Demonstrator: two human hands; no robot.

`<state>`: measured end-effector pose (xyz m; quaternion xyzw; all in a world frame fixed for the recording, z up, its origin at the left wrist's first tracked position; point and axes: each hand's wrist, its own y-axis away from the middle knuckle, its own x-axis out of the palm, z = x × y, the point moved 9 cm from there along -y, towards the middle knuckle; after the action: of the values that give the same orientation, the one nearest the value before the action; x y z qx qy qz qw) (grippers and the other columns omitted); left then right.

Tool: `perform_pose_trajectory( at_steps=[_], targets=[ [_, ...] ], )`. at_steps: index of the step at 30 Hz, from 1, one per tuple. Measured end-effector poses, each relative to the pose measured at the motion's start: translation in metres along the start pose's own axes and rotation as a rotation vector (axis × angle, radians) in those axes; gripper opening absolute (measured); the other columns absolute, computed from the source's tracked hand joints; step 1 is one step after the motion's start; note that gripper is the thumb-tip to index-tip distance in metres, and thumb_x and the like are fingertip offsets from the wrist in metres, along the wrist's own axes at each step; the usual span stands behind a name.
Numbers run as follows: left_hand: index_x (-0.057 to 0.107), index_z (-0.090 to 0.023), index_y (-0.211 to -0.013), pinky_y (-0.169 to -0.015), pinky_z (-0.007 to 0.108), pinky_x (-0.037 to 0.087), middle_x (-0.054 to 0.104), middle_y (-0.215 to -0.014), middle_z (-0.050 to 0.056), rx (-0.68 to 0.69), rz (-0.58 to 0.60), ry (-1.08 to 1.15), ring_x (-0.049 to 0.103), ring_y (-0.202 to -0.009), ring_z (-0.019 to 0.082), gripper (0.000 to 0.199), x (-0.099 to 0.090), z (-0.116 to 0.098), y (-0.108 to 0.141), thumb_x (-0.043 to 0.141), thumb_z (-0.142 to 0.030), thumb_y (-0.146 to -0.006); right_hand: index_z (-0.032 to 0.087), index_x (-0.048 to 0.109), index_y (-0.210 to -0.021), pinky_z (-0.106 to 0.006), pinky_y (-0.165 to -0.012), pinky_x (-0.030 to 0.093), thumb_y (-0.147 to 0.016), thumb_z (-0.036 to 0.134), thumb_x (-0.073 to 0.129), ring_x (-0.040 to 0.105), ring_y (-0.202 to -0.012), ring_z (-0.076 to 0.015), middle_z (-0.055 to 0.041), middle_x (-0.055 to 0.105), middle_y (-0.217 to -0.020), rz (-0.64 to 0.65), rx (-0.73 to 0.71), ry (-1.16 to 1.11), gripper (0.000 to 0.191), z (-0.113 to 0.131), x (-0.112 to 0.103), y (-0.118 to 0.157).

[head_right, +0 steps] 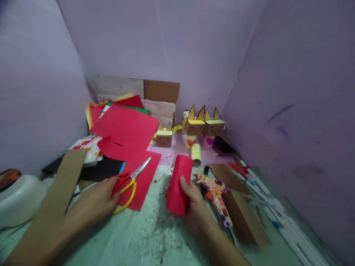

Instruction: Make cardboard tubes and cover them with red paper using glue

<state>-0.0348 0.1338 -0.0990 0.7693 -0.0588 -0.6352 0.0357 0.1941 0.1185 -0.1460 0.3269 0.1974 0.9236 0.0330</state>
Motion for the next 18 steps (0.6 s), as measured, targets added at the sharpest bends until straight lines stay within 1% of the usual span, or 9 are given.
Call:
perform_pose_trajectory(
  at_steps=[1,2,4,7,10,12,16,18],
  targets=[
    [0.055,-0.011,-0.115,-0.075,0.049,0.045,0.062,-0.103,0.021,0.000,0.035,-0.018,0.061,-0.091,0.038,0.043,0.004,0.001,-0.002,0.043,-0.016,-0.074,0.015,0.062,-0.077,-0.025,-0.048,0.051,-0.073,0.041,0.070,0.064,-0.055,-0.0177,-0.0076,0.071,-0.066,0.000,-0.005,-0.001,0.027,0.001,0.000,0.000],
    [0.053,-0.013,-0.118,-0.074,0.047,0.045,0.061,-0.106,0.021,0.004,0.045,-0.018,0.061,-0.092,0.038,0.048,0.006,0.001,-0.002,0.045,-0.014,-0.071,0.015,0.062,-0.077,-0.025,-0.049,0.051,-0.077,0.039,0.066,0.064,-0.055,-0.0175,-0.0078,0.070,-0.065,-0.002,-0.005,-0.001,0.025,0.001,-0.001,-0.001],
    [0.051,-0.013,-0.121,-0.074,0.045,0.044,0.060,-0.108,0.022,0.005,0.021,-0.011,0.061,-0.094,0.038,0.054,0.009,-0.003,-0.002,0.046,-0.012,-0.067,0.015,0.061,-0.075,-0.026,-0.049,0.051,-0.082,0.036,0.060,0.064,-0.054,-0.0176,-0.0076,0.070,-0.064,-0.004,-0.006,0.006,0.022,0.001,-0.001,-0.002],
    [0.053,-0.013,-0.118,-0.069,0.042,0.043,0.061,-0.102,0.023,-0.011,-0.024,0.008,0.062,-0.089,0.038,0.049,0.011,-0.007,-0.001,0.047,-0.016,-0.069,0.015,0.061,-0.076,-0.026,-0.048,0.050,-0.084,0.033,0.057,0.064,-0.053,-0.0176,-0.0053,0.067,-0.060,0.025,-0.030,0.021,0.020,0.004,-0.001,-0.006],
    [0.057,-0.018,-0.112,-0.065,0.039,0.043,0.066,-0.093,0.018,-0.037,-0.059,0.078,0.063,-0.085,0.037,0.043,0.007,-0.005,-0.002,0.052,-0.025,-0.069,0.015,0.061,-0.077,-0.025,-0.048,0.049,-0.083,0.032,0.058,0.063,-0.052,-0.0165,-0.0041,0.067,-0.059,0.092,-0.043,0.032,0.019,0.005,0.003,-0.008],
    [0.057,-0.020,-0.112,-0.067,0.037,0.042,0.068,-0.092,0.016,-0.063,-0.092,0.155,0.063,-0.088,0.037,0.046,0.002,0.000,-0.003,0.055,-0.028,-0.067,0.014,0.061,-0.076,-0.024,-0.049,0.048,-0.083,0.032,0.059,0.062,-0.051,-0.0155,-0.0043,0.067,-0.059,0.119,-0.043,0.032,0.019,0.004,0.004,-0.008],
    [0.053,-0.019,-0.118,-0.071,0.038,0.041,0.066,-0.100,0.016,-0.134,-0.203,0.394,0.060,-0.096,0.038,0.058,-0.011,0.016,-0.006,0.059,-0.028,-0.061,0.013,0.061,-0.075,-0.023,-0.048,0.047,-0.082,0.033,0.061,0.061,-0.050,-0.0149,-0.0050,0.067,-0.059,0.143,-0.046,0.026,0.021,0.003,0.006,-0.008],
    [0.050,-0.017,-0.117,-0.068,0.035,0.042,0.065,-0.092,0.013,-0.162,-0.244,0.577,0.061,-0.090,0.033,0.059,-0.013,0.022,-0.007,0.060,-0.029,-0.060,0.013,0.062,-0.076,-0.023,-0.049,0.048,-0.082,0.034,0.061,0.062,-0.051,-0.0150,-0.0056,0.067,-0.061,0.150,-0.040,0.027,0.022,0.003,0.007,-0.007]
  ],
)
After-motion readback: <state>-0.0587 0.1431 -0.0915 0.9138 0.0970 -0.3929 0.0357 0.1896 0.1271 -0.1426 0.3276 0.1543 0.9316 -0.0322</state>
